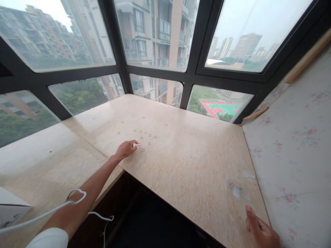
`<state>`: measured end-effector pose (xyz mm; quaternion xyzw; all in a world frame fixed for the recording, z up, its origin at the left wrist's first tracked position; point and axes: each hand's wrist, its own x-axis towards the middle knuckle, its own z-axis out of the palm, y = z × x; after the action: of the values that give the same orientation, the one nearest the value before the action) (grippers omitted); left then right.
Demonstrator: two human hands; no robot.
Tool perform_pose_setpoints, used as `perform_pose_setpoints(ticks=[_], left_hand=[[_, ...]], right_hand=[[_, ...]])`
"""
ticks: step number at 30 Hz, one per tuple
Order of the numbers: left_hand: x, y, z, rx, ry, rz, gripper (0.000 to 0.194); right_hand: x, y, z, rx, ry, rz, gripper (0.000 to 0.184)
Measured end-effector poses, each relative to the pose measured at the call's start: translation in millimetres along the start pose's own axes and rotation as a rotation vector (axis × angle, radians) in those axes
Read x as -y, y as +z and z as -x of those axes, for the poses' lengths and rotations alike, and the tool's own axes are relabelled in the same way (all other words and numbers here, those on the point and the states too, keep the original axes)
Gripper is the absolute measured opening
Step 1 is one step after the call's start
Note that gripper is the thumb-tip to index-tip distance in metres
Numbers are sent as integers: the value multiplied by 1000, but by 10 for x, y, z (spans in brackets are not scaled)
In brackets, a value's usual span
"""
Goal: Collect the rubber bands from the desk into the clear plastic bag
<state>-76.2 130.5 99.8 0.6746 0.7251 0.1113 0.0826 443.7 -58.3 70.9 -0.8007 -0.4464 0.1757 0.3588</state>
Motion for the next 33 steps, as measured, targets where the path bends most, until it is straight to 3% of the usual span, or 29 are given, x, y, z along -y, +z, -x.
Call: perform_pose_setpoints(ticks=[9,13,18,23,28,33], left_hand=[[-29,-31,-170,154,181,-249,26],[-65,-110,-213,226,183,-278,21],[-69,-165,-203,266,203,-224,15],[-123,-128,-139,227,229,4,10],[-432,-87,-88,181,315,312,8],[-1031,-107,-3,217,342,504,8]], right_hand=[[54,-3,1,-13,-15,25,56],[45,5,-10,-24,-24,31,55],[41,6,-7,-16,-36,29,54],[1,7,-30,12,-48,12,54],[-90,38,-63,35,-51,-4,54],[-120,68,-44,41,-24,-127,52]])
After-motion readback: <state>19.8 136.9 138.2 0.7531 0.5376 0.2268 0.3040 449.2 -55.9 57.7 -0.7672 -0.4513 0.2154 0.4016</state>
